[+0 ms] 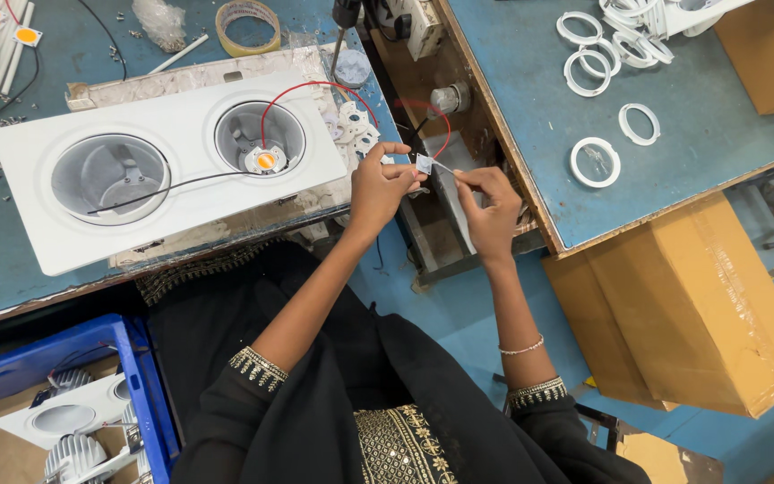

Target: The person assembles double-light recessed ceiling fixtures by hand and using a power screwdriver. The person secures LED light modules into the white housing, routes the red and black wires through the frame, and attaches electrical connectors to the wire ends.

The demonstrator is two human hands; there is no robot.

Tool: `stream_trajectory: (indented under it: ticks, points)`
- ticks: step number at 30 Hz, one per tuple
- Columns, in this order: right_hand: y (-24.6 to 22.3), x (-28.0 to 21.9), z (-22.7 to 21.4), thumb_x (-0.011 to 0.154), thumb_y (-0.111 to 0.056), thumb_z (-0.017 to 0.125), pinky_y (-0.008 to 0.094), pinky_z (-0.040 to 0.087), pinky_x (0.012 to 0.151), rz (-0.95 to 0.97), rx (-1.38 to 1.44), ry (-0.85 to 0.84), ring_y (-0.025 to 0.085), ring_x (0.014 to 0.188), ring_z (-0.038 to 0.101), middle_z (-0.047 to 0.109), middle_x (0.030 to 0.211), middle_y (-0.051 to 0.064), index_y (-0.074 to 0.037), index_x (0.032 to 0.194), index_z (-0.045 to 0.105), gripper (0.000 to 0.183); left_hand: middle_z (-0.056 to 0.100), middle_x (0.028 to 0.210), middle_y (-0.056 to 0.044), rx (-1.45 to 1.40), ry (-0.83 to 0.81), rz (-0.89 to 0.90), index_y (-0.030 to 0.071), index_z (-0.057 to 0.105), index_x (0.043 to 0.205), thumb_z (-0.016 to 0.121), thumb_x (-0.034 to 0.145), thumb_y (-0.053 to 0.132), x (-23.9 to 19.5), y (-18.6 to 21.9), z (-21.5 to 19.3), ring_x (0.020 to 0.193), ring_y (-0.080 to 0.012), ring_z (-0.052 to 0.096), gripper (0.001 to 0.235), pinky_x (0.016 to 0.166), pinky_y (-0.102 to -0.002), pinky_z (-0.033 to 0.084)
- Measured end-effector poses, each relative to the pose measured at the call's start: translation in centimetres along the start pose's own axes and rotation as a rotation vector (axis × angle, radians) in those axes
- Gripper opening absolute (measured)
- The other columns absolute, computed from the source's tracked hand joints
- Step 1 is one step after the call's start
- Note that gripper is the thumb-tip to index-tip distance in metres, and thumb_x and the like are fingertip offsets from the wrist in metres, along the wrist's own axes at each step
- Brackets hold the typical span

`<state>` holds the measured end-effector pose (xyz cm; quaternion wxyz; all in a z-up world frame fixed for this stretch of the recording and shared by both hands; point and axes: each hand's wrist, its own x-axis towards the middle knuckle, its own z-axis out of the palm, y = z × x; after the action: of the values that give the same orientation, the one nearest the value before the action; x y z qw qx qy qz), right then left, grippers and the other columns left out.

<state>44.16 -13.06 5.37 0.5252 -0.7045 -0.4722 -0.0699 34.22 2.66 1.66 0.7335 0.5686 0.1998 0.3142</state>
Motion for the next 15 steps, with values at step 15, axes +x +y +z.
stream_trajectory:
  ticks: [15]
  points:
    - [-1.2, -0.6, -0.2, 0.09, 0.006, 0.074, 0.031, 0.055, 0.078, -0.109, -0.124, 0.004, 0.02, 0.089, 0.07, 0.071, 0.099, 0.01, -0.003, 0.105, 0.077, 0.018, 0.078, 0.094, -0.019, -0.069, -0.006, -0.044, -0.005, 0.053, 0.124, 0.062, 0.091, -0.004, 0.0, -0.6, -0.1, 0.09, -0.0199, 0.079, 0.035, 0.076, -0.026, 0.065]
